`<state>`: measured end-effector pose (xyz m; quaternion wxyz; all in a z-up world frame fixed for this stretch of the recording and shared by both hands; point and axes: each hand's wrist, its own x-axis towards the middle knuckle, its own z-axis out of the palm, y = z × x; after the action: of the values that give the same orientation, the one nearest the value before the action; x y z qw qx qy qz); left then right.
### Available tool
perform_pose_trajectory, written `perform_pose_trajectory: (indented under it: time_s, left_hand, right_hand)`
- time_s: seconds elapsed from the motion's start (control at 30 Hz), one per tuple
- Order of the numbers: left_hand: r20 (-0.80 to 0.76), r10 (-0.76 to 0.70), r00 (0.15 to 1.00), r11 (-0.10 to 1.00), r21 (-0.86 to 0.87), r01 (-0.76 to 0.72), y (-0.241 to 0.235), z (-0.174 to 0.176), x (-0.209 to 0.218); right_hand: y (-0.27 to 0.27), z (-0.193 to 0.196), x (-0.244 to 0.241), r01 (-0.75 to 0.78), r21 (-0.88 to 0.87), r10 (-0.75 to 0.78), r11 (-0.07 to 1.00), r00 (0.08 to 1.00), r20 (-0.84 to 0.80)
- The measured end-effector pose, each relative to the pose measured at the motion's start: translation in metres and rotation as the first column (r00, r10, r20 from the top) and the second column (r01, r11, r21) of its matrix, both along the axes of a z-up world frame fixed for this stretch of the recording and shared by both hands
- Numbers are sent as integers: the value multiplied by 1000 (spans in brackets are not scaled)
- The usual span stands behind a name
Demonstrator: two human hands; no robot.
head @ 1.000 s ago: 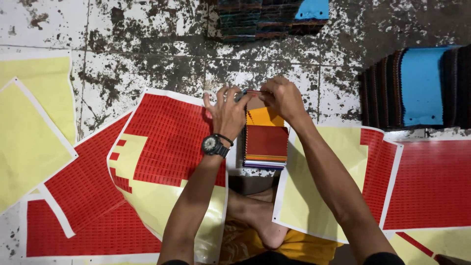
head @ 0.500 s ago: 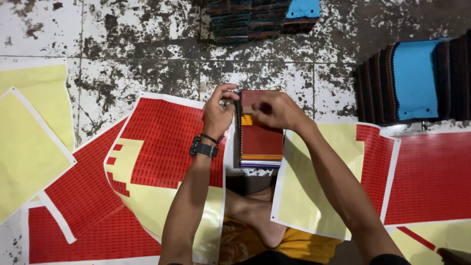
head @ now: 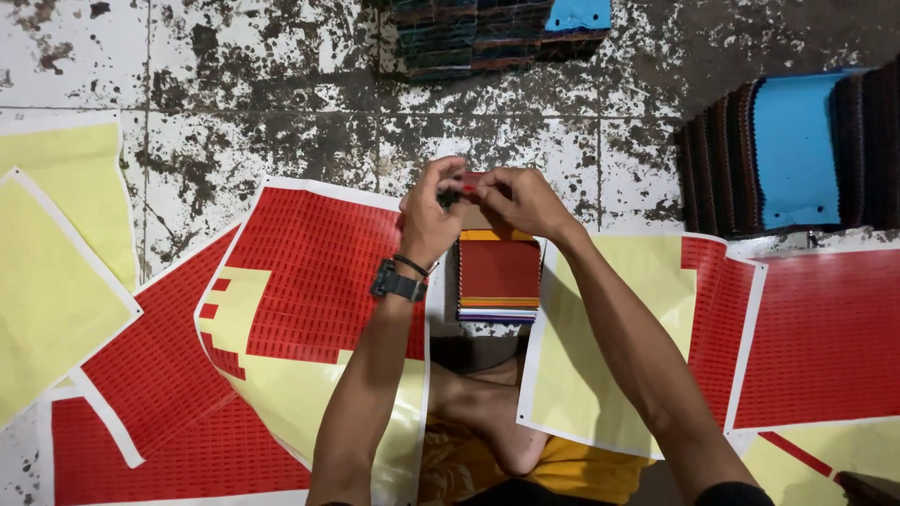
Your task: The person sits on the floor and applies small red stickers from a sheet onto the spines of a stack of notebooks. They peel the stickers and press them onto the edges of the books, working through the stack.
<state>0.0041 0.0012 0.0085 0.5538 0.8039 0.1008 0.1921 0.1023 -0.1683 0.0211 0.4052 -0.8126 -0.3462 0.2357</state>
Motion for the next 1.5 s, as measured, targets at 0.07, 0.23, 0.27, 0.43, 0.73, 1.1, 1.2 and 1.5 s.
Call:
perform_pose_trajectory:
  time_s: [0.07,0.23,0.27,0.43,0.73,1.1,1.2,1.5]
  left_hand:
    - [-94,62,994,988,149,-47,-3,-10,-3]
    - [-161,173,972,854,517,-67,3,-36,-15]
    - [-149,167,975,813,580,-51,4,-34,-15]
    - [-139,151,979,693,720,-5,0,-32,-12]
    - [-190,165,968,555,829,68,1,-32,-12]
    - [121,251,960,954,-199,-225,14,-13,-3]
    - [122,272,955,946,-214,-243,15,-19,-1]
    - [52,256,965,879,-429,-210,9,-8,-2]
  right_hand:
    - [3,-14,10,12,-22,-12,1000,1000,4]
    - [5,-28,16,30,-81,-30,996,1000,8]
    - [8,-31,19,35,-102,-34,994,999,14]
    - [17,-25,14,47,-156,-41,987,998,40]
    - [13,-46,30,138,-337,92,931,805,586]
    - [0,-58,17,-9,31,-22,999,518,855]
    - [5,-29,22,-52,-1,36,999,677,735]
    - [-1,-57,23,-77,88,-39,993,490,871]
